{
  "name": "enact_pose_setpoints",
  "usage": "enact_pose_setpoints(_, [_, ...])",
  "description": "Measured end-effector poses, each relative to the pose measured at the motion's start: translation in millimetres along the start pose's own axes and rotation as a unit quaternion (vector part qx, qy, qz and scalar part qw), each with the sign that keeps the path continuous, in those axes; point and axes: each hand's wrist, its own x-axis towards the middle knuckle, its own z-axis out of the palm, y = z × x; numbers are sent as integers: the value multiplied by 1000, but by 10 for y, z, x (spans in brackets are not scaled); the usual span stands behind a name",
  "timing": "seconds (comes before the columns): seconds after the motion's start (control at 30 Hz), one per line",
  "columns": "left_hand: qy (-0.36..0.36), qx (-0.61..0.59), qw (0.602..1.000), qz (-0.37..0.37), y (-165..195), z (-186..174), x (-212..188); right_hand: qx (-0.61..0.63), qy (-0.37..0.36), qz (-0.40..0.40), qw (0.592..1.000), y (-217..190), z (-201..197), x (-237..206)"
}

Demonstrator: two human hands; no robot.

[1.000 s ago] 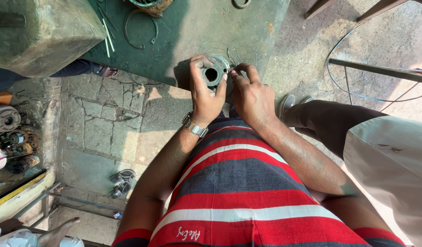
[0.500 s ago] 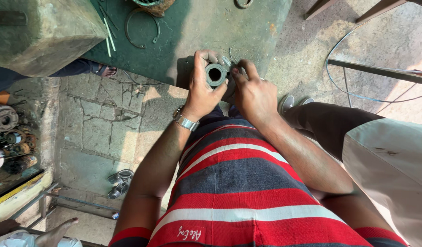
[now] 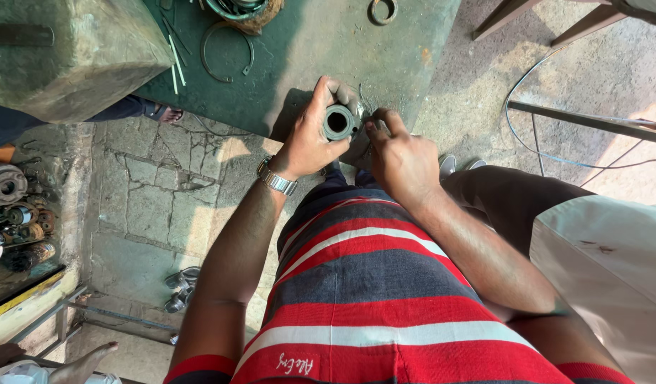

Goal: The person uses a small metal file to scrape and clean the surface of a cylindrical metal part held on a workbench. They rotate the part and continue filing different sections, then switch to a larger, flanged metal component and repeat the filing process.

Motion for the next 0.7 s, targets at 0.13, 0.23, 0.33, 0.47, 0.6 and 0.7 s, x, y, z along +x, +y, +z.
enact_pose_setpoints(0.13, [-5, 33, 999, 17, -22, -75, 0, -3, 4, -9, 1000, 25, -20, 99])
enact_pose_setpoints(0.23, [-14, 71, 997, 16, -28, -131, 11, -2, 3, -10, 1000, 29, -57, 133])
enact_pose_setpoints(0.33, [-65, 1, 998, 9, -38, -177, 29, 9, -4, -21, 1000, 32, -95, 146])
enact_pose_setpoints(0.47, [-83, -2, 997, 4, -7, -249, 40, 6, -29, -33, 999, 36, -56, 261])
enact_pose_setpoints(0.6, [-58, 34, 996, -50, 77, -228, 19, 46, 23, -44, 998, 34, -24, 198])
enact_pose_setpoints(0.7, [27, 60, 997, -29, 190, -80, -60, 94, 91, -20, 991, 36, -18, 126])
